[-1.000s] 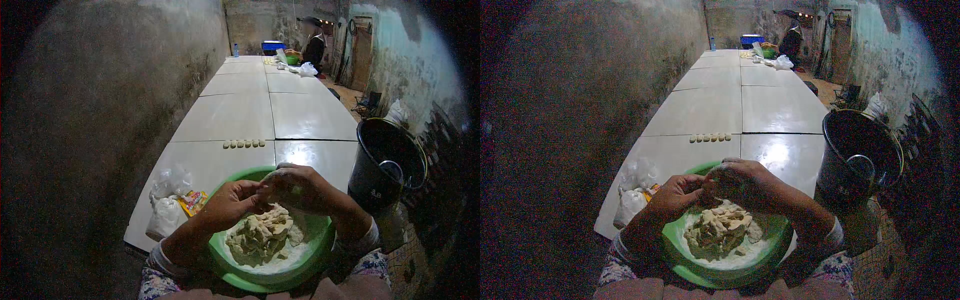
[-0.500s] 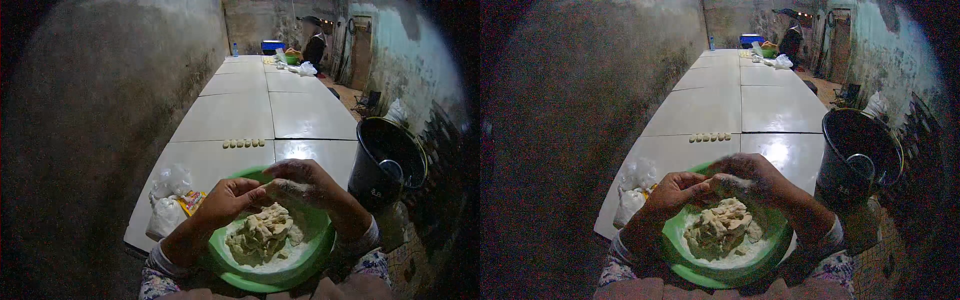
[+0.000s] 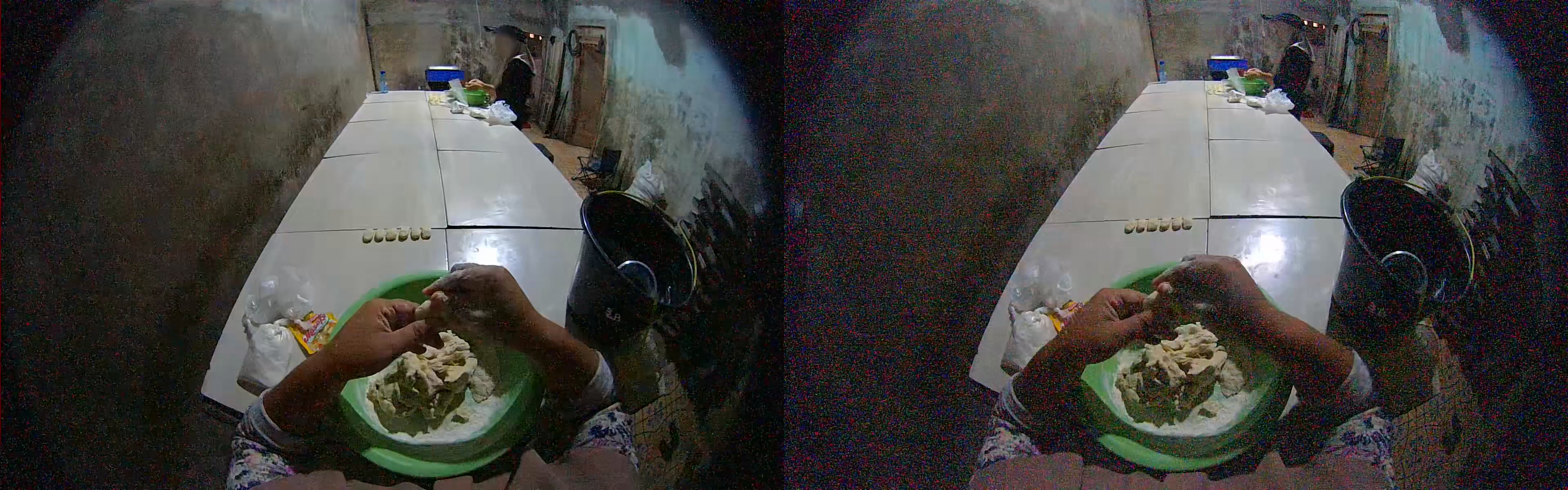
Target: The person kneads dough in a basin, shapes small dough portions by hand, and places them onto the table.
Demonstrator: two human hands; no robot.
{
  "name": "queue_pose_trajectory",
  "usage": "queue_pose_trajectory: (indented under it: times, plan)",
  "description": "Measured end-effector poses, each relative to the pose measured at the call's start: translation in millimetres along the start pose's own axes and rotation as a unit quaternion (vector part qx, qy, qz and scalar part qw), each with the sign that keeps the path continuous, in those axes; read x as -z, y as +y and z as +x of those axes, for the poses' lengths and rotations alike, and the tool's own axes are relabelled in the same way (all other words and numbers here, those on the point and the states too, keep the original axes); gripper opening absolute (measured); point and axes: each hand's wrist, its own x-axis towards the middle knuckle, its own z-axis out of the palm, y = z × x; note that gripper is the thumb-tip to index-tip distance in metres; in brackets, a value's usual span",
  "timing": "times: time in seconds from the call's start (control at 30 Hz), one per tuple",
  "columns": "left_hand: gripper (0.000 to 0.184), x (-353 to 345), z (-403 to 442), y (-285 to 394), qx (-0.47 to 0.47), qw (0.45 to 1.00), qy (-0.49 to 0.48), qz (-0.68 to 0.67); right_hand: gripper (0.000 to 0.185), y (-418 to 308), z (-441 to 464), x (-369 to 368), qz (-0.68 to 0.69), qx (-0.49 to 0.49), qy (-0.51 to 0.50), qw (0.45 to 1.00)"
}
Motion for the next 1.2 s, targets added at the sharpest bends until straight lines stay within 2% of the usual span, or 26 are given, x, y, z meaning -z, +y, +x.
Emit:
queue_pose_trajectory:
  times: [0.03, 0.13, 0.27, 0.3, 0.33, 0.4, 0.43, 0.5, 0.53, 0.57, 0.6, 0.63, 0.67, 0.7, 0.77, 0.83, 0.9, 0.93, 0.97, 1.03, 1.17, 1.2]
  plan:
    - [0.024, -3.1, -1.0, 5.1, -0.001, 0.999, 0.016, -0.031, 0.022, -2.1, -1.4, -1.8, 0.000, 0.000, 0.000, 1.000]
    - [0.026, -2.0, 0.3, 9.1, 0.004, 0.997, 0.043, -0.069, 0.032, -18.3, -3.2, -5.8, 0.182, -0.062, 0.040, 0.981]
    - [0.026, 1.0, 2.5, 5.3, 0.005, 0.993, 0.066, -0.102, 0.029, -30.0, -2.5, 1.9, 0.255, -0.101, 0.028, 0.961]
    - [0.025, 1.1, 2.8, 4.3, -0.005, 0.990, 0.071, -0.125, 0.029, -24.3, -2.2, 0.0, 0.255, -0.100, 0.028, 0.961]
    - [0.025, 1.3, 2.0, 5.6, -0.005, 0.990, 0.071, -0.125, 0.025, -15.5, -2.3, -2.9, 0.192, -0.081, 0.025, 0.978]
    - [0.024, 1.6, -0.1, 9.1, 0.015, 0.999, 0.040, -0.014, 0.020, -8.0, -1.7, -1.3, 0.090, -0.019, 0.010, 0.996]
    - [0.024, 0.7, -0.3, 8.1, 0.015, 0.999, 0.039, -0.015, 0.020, -9.8, -1.6, 0.9, 0.090, -0.021, 0.010, 0.996]
    - [0.027, -1.9, 0.1, 6.1, -0.049, 0.996, 0.014, 0.068, 0.021, -21.3, -0.8, 8.3, 0.150, -0.050, 0.063, 0.985]
    - [0.035, -0.8, -0.9, 9.8, -0.068, 0.980, 0.075, 0.169, 0.018, -26.1, 1.4, 12.4, 0.159, -0.042, 0.096, 0.982]
    - [0.035, 5.5, -0.5, 12.5, -0.070, 0.980, 0.075, 0.168, 0.017, -27.3, 2.7, 22.7, 0.150, -0.041, 0.102, 0.983]
    - [0.041, 14.5, -0.8, 15.5, -0.116, 0.939, 0.137, 0.294, 0.018, -22.6, 5.5, 30.1, 0.175, -0.042, 0.138, 0.974]
    - [0.046, 21.2, -2.7, 16.4, -0.158, 0.875, 0.197, 0.412, 0.018, -14.1, 9.2, 36.8, 0.201, -0.044, 0.173, 0.963]
    - [0.056, 23.5, -5.8, 17.1, -0.128, 0.870, 0.214, 0.426, 0.019, -4.1, 13.3, 46.4, 0.216, -0.054, 0.177, 0.959]
    - [0.056, 28.2, -6.5, 13.5, -0.129, 0.870, 0.216, 0.425, 0.021, 5.0, 16.9, 52.9, 0.234, -0.061, 0.186, 0.952]
    - [0.062, 39.6, -2.7, 0.3, -0.012, 0.872, 0.186, 0.453, 0.026, 25.9, 30.8, 57.9, 0.176, -0.113, 0.192, 0.959]
    - [0.061, 50.3, 4.8, -11.5, 0.002, 0.881, 0.161, 0.444, 0.030, 61.1, 47.5, 59.3, 0.170, -0.125, 0.173, 0.962]
    - [0.053, 64.5, 13.5, -28.3, 0.062, 0.899, 0.092, 0.424, 0.032, 95.3, 66.7, 53.6, 0.141, -0.140, 0.205, 0.958]
    - [0.046, 65.8, 13.5, -27.0, 0.097, 0.901, 0.101, 0.410, 0.031, 119.4, 77.3, 52.3, 0.136, -0.144, 0.215, 0.956]
    - [0.046, 71.2, 15.1, -31.1, 0.096, 0.901, 0.102, 0.411, 0.030, 145.3, 88.6, 53.0, 0.129, -0.147, 0.226, 0.954]
    - [0.043, 81.2, 19.4, -39.9, 0.076, 0.938, 0.069, 0.331, 0.024, 192.8, 109.1, 58.0, 0.079, -0.145, 0.232, 0.959]
    - [0.045, 83.4, 24.2, -53.0, 0.037, 0.943, 0.089, 0.317, 0.018, 255.7, 146.0, 57.2, 0.120, -0.170, 0.244, 0.947]
    - [0.046, 80.9, 24.3, -43.7, 0.052, 0.939, 0.089, 0.329, 0.018, 290.1, 156.4, 60.7, 0.168, -0.128, 0.219, 0.953]
